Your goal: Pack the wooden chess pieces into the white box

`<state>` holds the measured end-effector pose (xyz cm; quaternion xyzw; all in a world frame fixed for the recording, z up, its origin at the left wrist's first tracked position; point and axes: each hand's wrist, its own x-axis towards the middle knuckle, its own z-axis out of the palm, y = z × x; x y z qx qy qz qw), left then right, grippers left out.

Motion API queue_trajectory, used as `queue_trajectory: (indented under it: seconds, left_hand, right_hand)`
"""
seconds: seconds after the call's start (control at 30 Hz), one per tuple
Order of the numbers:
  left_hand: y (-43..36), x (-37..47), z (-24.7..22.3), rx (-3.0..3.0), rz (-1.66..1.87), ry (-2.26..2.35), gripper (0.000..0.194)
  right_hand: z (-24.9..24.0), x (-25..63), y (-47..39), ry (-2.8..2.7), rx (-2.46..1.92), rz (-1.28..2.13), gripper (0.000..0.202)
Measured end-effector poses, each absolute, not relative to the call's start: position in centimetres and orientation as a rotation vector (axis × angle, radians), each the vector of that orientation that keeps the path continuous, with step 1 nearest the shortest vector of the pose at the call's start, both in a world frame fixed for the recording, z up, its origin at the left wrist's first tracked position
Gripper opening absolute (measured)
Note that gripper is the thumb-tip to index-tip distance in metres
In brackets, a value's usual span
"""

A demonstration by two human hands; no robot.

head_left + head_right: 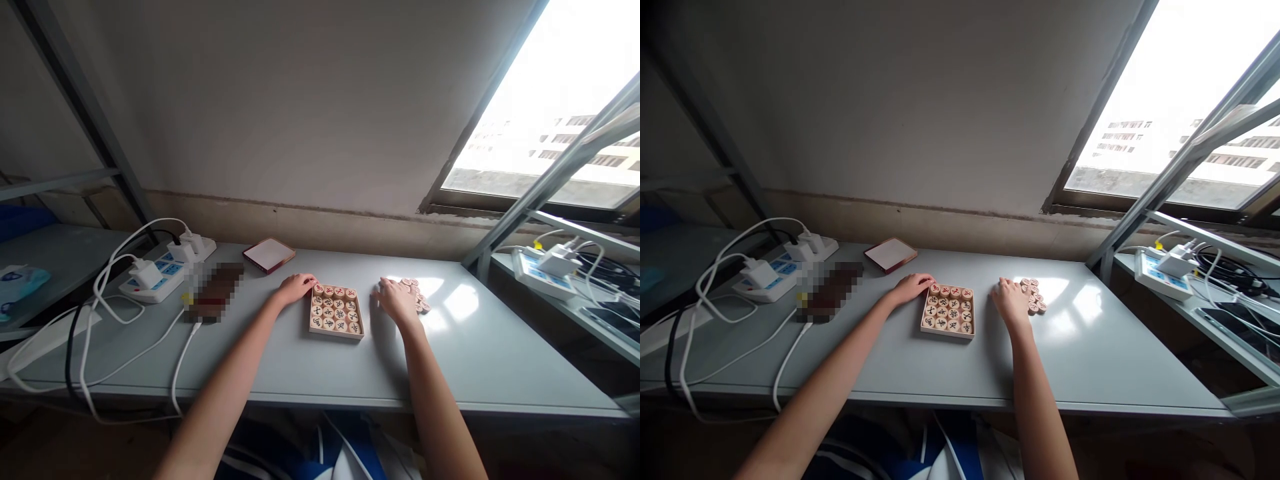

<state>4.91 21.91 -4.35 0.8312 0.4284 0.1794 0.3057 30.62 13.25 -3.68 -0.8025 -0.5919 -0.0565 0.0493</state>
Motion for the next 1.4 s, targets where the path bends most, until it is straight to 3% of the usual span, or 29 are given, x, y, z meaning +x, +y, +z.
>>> queue_trajectory:
  seconds: [0.3,0.73,1.07,1.17,1.4]
  left_hand:
    - [22.3,4.8,-4.8,2.200,0.480,1.103,0.036]
    - [22.3,4.9,-4.9,2.222,0.477,1.138,0.034]
    - [22.3,4.9,-4.8,2.213,0.475,1.123,0.035]
    - [22.2,4.9,-4.6,2.210,0.472,1.121,0.035]
    - [22.2,4.8,-4.7,2.224,0.496,1.100,0.033]
  right_hand:
    - [-3.8,31.0,13.2,-1.771,-2.465,-0.315,0.027]
    - [-2.7,29.4,13.1,-1.779,-2.334,-0.150,0.016]
    - [-2.8,29.5,13.2,-1.749,-2.310,-0.150,0.021]
    - [-2.5,29.1,13.3,-1.730,-2.153,-0.201,0.024]
    - [-2.4,23.6,13.2,-2.248,-1.514,-0.033,0.024]
